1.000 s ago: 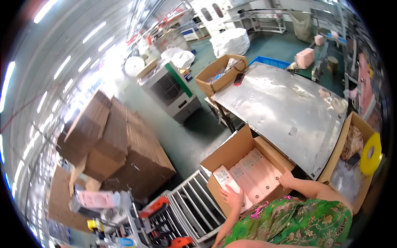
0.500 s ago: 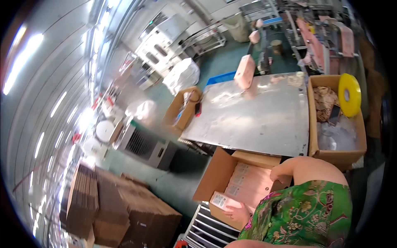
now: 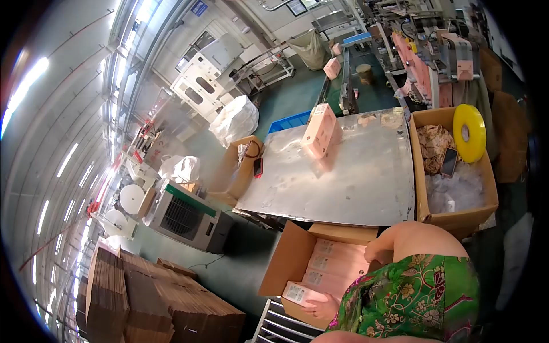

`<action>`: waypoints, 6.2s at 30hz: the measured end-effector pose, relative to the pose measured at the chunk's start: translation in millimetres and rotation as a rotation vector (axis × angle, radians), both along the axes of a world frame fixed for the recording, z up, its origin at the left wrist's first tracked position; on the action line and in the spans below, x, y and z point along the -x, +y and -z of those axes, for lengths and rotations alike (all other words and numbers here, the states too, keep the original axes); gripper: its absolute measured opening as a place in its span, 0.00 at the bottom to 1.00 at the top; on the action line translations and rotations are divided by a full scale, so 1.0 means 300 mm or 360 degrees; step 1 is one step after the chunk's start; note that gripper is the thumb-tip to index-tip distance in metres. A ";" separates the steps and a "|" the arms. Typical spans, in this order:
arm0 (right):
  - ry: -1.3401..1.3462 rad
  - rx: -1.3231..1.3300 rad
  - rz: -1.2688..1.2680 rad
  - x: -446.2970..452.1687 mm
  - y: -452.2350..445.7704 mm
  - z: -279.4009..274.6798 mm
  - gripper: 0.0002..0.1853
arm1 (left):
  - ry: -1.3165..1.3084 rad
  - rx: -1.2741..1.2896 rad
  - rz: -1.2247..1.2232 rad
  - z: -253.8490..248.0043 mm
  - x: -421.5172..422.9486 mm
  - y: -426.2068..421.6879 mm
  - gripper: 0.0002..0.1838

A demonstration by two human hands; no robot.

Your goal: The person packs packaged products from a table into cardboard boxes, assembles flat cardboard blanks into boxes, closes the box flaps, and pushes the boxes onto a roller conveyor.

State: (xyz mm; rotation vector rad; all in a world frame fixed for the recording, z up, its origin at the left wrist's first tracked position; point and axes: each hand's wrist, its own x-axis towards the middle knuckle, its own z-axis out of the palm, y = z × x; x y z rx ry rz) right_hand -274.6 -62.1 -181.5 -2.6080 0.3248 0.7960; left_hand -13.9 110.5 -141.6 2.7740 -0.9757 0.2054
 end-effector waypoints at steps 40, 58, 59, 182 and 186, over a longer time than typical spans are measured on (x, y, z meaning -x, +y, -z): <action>-0.0730 0.0536 -0.0278 0.025 -1.423 -0.653 0.29 | 0.0397 0.0700 0.1243 -0.269 0.209 -0.720 0.45; -0.0611 0.1806 0.1147 0.322 -2.137 -0.479 0.17 | 0.0573 -0.0441 0.1341 -0.514 0.544 -1.186 0.50; -0.0559 0.1791 0.0999 0.338 -2.162 -0.430 0.18 | 0.0582 -0.0401 0.1344 -0.500 0.541 -1.185 0.50; -0.0442 0.0386 0.1757 0.115 -0.806 -0.654 0.62 | 0.2287 0.0758 -0.0999 0.241 -0.591 0.533 0.40; -0.1252 0.0168 0.1250 0.166 -0.571 -0.792 0.63 | 0.2367 0.1080 -0.0866 0.079 -0.581 0.552 0.21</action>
